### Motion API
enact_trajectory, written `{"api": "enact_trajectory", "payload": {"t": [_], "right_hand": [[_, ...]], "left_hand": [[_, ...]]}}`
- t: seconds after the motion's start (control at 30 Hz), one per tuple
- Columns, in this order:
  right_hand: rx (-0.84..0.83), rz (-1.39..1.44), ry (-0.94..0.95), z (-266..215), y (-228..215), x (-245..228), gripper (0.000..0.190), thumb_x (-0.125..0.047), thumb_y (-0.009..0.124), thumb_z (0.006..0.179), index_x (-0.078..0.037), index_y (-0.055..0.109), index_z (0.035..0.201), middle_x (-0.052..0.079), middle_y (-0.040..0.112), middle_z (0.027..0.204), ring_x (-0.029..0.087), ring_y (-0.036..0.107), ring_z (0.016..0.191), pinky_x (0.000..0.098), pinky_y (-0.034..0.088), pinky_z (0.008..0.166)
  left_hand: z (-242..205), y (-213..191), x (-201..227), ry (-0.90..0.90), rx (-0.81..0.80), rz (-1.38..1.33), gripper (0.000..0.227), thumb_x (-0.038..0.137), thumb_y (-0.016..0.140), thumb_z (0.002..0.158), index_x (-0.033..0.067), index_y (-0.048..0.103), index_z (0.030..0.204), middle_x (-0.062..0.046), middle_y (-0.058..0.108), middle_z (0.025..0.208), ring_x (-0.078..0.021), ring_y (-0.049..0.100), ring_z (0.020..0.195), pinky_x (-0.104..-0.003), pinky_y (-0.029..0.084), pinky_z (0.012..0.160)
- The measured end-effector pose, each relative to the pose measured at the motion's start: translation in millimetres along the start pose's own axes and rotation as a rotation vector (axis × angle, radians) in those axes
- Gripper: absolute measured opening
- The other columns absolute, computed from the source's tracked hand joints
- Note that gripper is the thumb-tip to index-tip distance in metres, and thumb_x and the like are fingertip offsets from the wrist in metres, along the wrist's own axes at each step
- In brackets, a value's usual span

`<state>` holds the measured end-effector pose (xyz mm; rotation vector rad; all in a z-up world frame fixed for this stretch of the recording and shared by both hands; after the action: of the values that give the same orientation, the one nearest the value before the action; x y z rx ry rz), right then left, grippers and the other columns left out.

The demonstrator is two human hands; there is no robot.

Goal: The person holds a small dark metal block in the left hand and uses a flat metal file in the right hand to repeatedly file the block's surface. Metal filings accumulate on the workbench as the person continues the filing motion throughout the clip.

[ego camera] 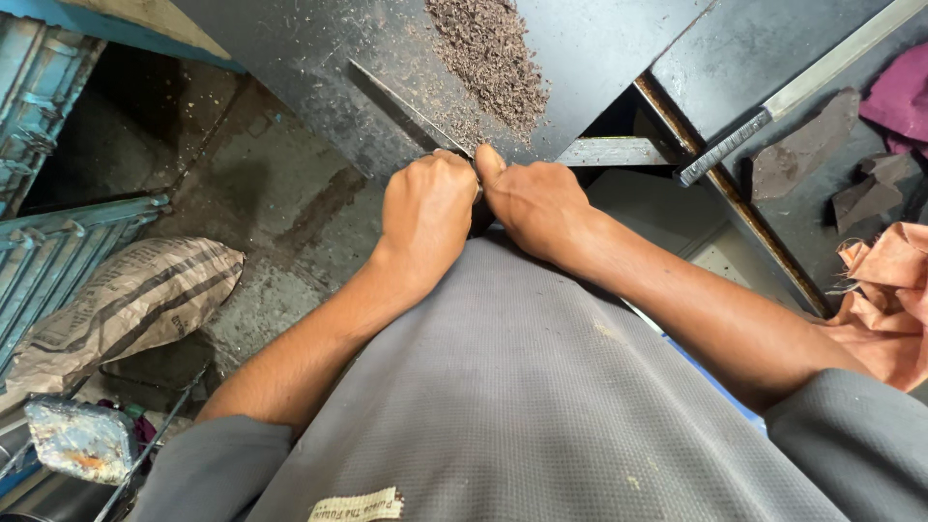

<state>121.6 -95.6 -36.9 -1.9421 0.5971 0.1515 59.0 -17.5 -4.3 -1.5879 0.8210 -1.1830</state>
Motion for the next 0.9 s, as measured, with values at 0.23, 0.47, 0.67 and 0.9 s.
{"api": "enact_trajectory", "payload": {"t": [0.23,0.47,0.67,0.9], "right_hand": [[-0.065,0.041,0.018,0.9,-13.1,0.4,0.035,-0.008,0.06,0.09,0.003,0.04,0.116,0.021,0.07,0.075,0.044,0.07,0.071,0.0532,0.053,0.057],[-0.204,0.19,0.109,-19.4,-21.9,-7.0,0.038,-0.006,0.061,0.086,0.004,0.039,0.115,0.024,0.071,0.082,0.044,0.071,0.08,0.0539,0.055,0.065],[-0.095,0.19,0.082,0.6,-8.6,-3.8,0.039,-0.002,0.062,0.082,0.006,0.039,0.113,0.026,0.07,0.082,0.046,0.07,0.079,0.054,0.054,0.062],[0.079,0.134,0.016,17.5,3.3,-6.1,0.028,-0.002,0.056,0.087,0.005,0.04,0.108,0.024,0.069,0.075,0.044,0.07,0.069,0.0523,0.054,0.055]], "left_hand": [[-5.8,-3.5,4.5,-0.008,0.051,0.107,0.029,0.007,0.075,0.074,-0.0146,0.067,0.092,-0.022,0.07,0.07,-0.031,0.073,0.065,-0.037,0.059,0.056],[-4.0,-15.2,-15.0,-0.128,-0.001,-0.12,0.007,0.0,0.072,0.07,-0.0033,0.066,0.073,-0.026,0.066,0.066,-0.0433,0.07,0.064,-0.05,0.056,0.06],[6.6,-25.5,-18.7,-0.133,0.05,-0.139,0.006,0.001,0.074,0.068,-0.0007,0.068,0.066,-0.026,0.066,0.066,-0.0447,0.068,0.063,-0.052,0.055,0.06],[19.0,-26.9,-25.1,-0.141,-0.024,-0.109,0.009,0.0,0.073,0.067,-0.0008,0.067,0.06,-0.024,0.065,0.063,-0.044,0.068,0.064,-0.052,0.054,0.059]]}}
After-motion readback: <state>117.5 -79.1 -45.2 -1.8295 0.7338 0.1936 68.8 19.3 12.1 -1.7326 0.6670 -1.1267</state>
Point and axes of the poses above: each hand's wrist, its own z-axis towards the middle knuckle, its own y-axis out of the palm, x = y × z, the point moved 7 cm from there along z, towards the middle knuckle
